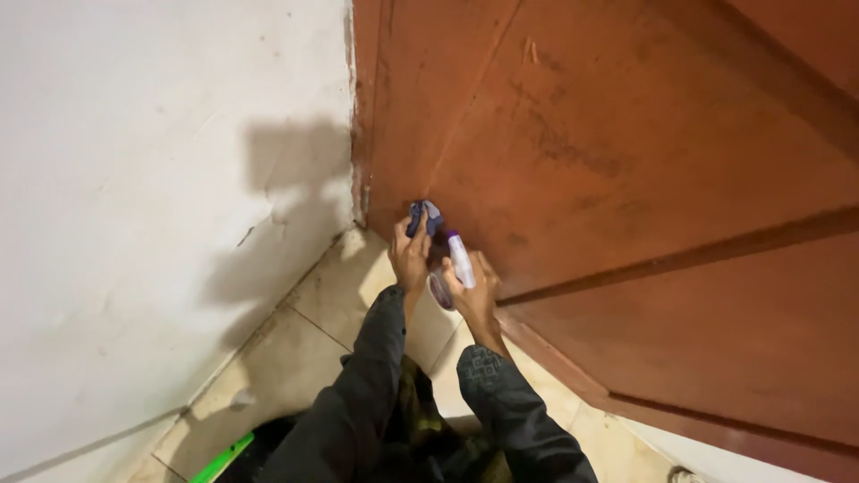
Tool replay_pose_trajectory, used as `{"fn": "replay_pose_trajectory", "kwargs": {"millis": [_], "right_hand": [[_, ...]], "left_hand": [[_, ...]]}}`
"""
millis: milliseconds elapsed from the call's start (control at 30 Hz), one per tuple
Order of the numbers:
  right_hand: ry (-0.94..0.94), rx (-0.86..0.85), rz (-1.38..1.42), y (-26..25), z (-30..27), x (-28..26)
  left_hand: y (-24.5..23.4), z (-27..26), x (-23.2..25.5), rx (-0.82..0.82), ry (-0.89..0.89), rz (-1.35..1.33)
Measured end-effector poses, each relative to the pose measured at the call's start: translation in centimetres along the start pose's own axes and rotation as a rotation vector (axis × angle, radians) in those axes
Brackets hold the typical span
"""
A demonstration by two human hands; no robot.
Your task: Cleaning a wooden door and its handle using a spray bottle and a cloth.
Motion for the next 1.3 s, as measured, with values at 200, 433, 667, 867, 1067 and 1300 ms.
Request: {"fn": "replay_pose_trajectory", "kwargs": {"millis": [200,433,667,867,1067,1300], "right_hand": [[-0.013,0.018,0.061,0.4,-0.3,0.0],[0.047,-0.038,-0.051,1.9,-1.4,2.7],[0.078,-0.074,0.007,1.1,-2.1,3.7],[0.088,-0.033,0.055,0.4,-2.6,4.1],[0.167,-0.023,0.025,-0.4,-3.7,4.6],[0.393,0.069,0.092,-7.4,-7.8,6.9]], "left_hand": [[-0.5,-1.9,-1.4,-0.072,0.016,0.108],[5.3,-6.3,-10.2,0.036,-0.258,0.035],[6.9,-8.1,-13.6,0.123,-0.412,0.187],[6.3,-7.5,-11.5,-0.149,-0.482,0.346],[6.2,-9.9,-7.5,-0.404,-0.547,0.117],[11.3,-15.8,-5.7,-0.756,-0.446,-0.424]]}}
Point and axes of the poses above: each hand's wrist, its own z-axis towards the middle knuckle, its own y-axis out of the palm, x = y × z, the point moved 7 cm from there along z, towards the middle knuckle, and after that the axes turned 3 degrees about x, right-handed, at the moved point
